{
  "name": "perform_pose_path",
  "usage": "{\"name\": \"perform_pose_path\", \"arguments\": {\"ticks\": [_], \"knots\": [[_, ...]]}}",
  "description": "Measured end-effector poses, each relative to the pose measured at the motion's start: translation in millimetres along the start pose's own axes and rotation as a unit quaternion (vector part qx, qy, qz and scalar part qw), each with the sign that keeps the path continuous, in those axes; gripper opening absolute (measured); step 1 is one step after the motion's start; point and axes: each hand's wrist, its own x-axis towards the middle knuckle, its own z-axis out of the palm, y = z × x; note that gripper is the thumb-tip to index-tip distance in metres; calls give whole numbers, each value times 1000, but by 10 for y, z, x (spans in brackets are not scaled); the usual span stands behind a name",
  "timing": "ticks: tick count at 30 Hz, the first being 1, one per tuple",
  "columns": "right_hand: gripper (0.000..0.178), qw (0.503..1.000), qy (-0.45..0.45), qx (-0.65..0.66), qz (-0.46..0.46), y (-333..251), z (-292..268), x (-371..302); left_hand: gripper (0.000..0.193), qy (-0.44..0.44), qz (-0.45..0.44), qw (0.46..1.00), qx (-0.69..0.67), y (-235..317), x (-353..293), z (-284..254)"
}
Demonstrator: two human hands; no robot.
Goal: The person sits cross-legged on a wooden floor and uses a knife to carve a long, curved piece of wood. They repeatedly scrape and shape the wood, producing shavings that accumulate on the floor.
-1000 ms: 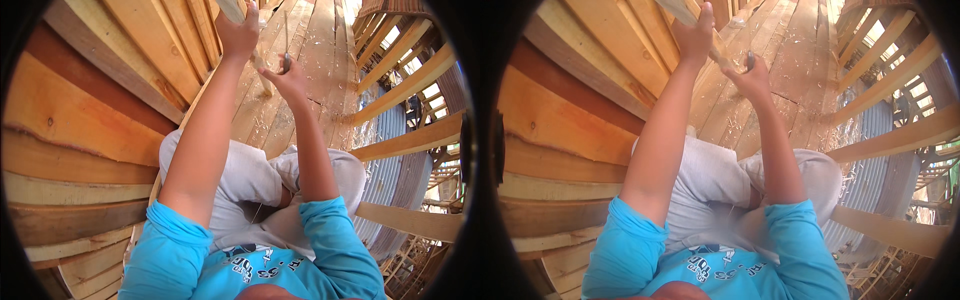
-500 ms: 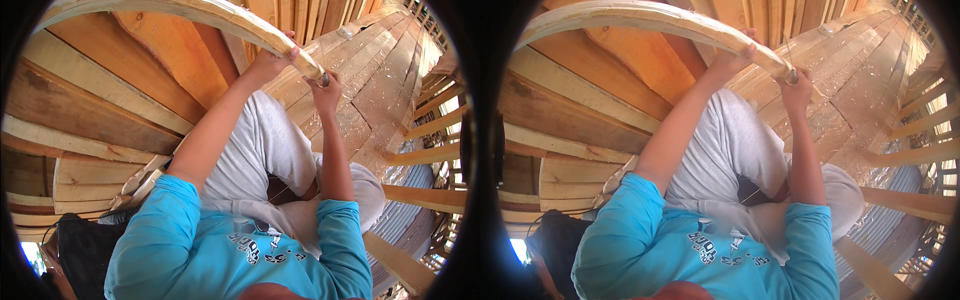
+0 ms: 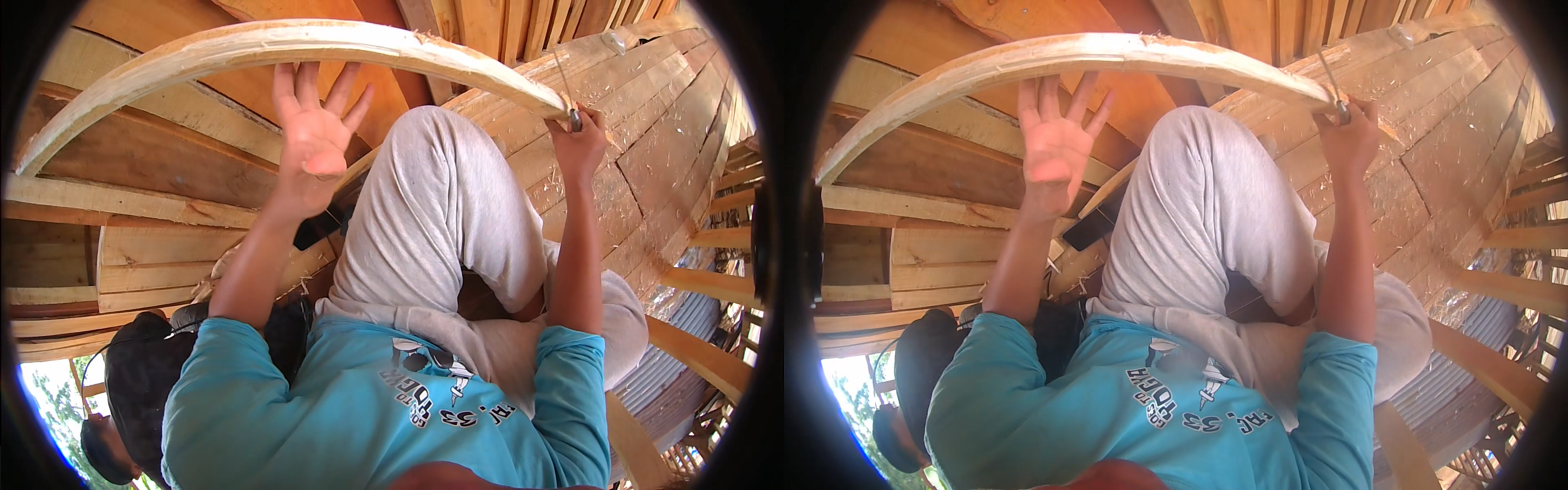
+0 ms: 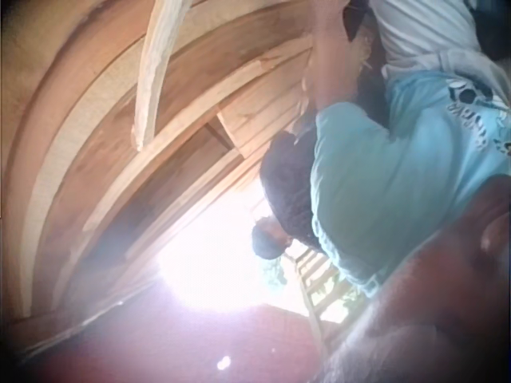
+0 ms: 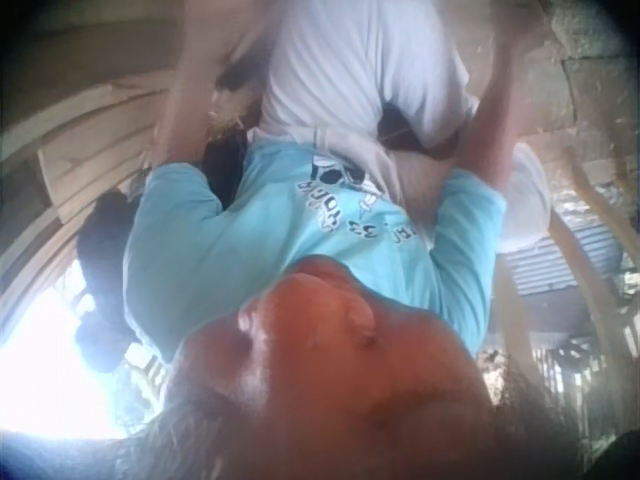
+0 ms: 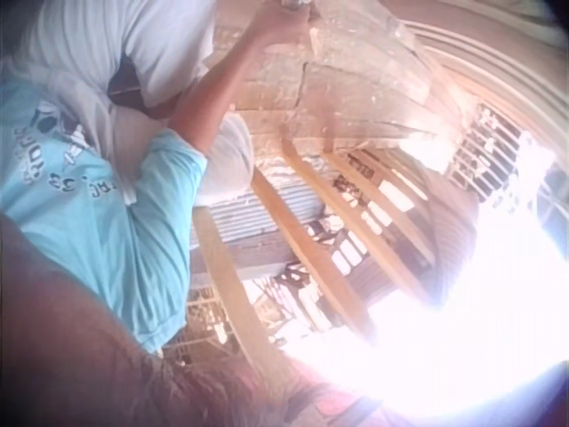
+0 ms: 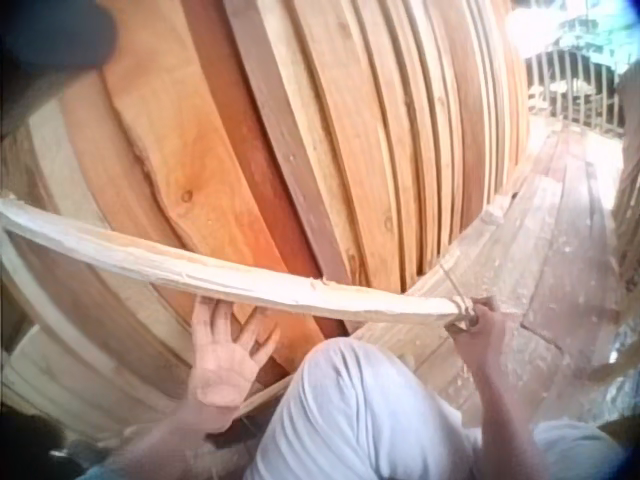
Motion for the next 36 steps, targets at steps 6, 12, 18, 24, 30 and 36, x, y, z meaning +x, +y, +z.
{"name": "perform_pose_path", "arguments": {"ticks": [6,12,18,24,30,36], "knots": [[39,987,-77,66,-121,-203,-299,78,97,64,94,991,69,281,306,287],[48,974,-156,96,-132,-157,-717,174,103,-116,80,990,12,804,803,383],[48,965,-199,161,-58,-169,-858,215,136,-170,52,983,53,1080,1148,543],[45,958,-219,174,-67,-285,-987,199,129,-85,73,988,108,1246,1193,789],[52,964,-180,152,-121,-83,-770,220,85,-114,77,986,90,860,1471,581],[49,974,-154,149,-70,25,-777,247,63,9,127,992,19,397,1791,1211]]}}
